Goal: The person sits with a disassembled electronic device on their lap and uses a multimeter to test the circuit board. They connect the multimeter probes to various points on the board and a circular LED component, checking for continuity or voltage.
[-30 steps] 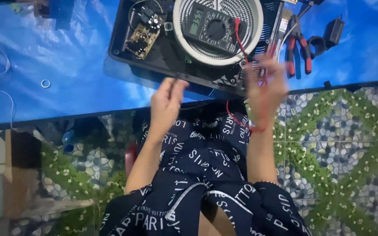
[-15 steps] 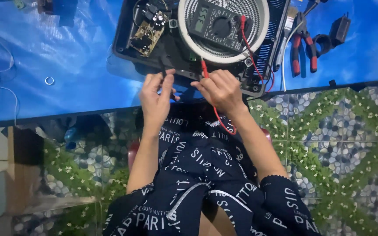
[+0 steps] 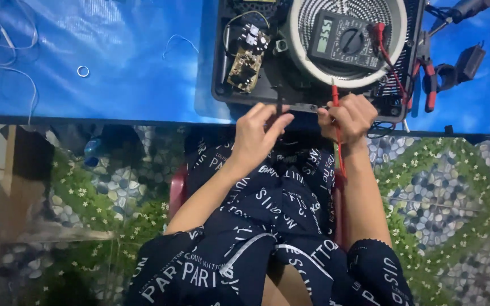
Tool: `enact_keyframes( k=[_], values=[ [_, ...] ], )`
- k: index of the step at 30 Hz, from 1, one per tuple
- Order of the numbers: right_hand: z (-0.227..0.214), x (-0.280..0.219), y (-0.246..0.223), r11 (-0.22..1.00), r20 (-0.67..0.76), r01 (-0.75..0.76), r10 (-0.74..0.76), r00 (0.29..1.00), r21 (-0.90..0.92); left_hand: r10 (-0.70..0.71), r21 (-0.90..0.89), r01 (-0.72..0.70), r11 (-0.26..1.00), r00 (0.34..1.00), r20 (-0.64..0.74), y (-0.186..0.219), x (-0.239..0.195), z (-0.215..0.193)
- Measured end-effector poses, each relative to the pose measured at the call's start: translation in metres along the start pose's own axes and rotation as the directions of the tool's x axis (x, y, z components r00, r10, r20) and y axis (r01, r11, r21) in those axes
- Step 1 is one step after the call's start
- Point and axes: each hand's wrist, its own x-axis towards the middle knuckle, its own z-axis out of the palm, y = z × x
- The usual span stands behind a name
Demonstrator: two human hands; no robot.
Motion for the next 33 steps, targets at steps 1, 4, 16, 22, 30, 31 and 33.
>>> enact_keyframes(
  k=[1, 4, 16, 22, 30, 31, 33],
  values=[
    [-0.001, -0.004, 0.001, 0.999, -0.033, -0.012, 0.013, 0.999, 0.032, 0.029, 0.025, -0.029, 0.999, 0.999, 0.018, 0.002, -0.002, 0.002],
    [-0.002, -0.016, 0.005, 0.997, -0.034, -0.079, 0.079, 0.996, 0.006, 0.027, -0.009, -0.027, 1.0, 1.0, 0.007, 0.011, -0.005, 0.004],
    [-0.024, 0.071, -0.074, 0.673, 0.009, -0.318, 0.42, 0.907, 0.668, 0.003, 0.099, 0.0, 0.995, 0.999, -0.033, 0.053, -0.03, -0.032],
    [-0.045, 0.085, -0.11, 0.734, 0.05, -0.36, 0.408, 0.912, 0.576, 0.002, 0.009, -0.001, 1.0, 0.996, -0.088, 0.065, -0.052, -0.062],
    [-0.022, 0.11, -0.08, 0.828, 0.27, -0.479, 0.409, 0.871, 0.291, 0.083, 0.392, -0.028, 0.92, 0.989, -0.124, 0.005, -0.008, -0.062],
    [-0.017, 0.108, -0.071, 0.83, 0.275, -0.467, 0.392, 0.878, 0.306, 0.011, 0.372, 0.033, 0.928, 0.993, -0.115, 0.001, -0.007, -0.059],
    [-0.002, 0.119, -0.072, 0.826, 0.333, -0.455, 0.349, 0.876, 0.332, -0.007, 0.359, 0.028, 0.933, 0.998, -0.058, 0.009, -0.002, -0.062]
  ],
)
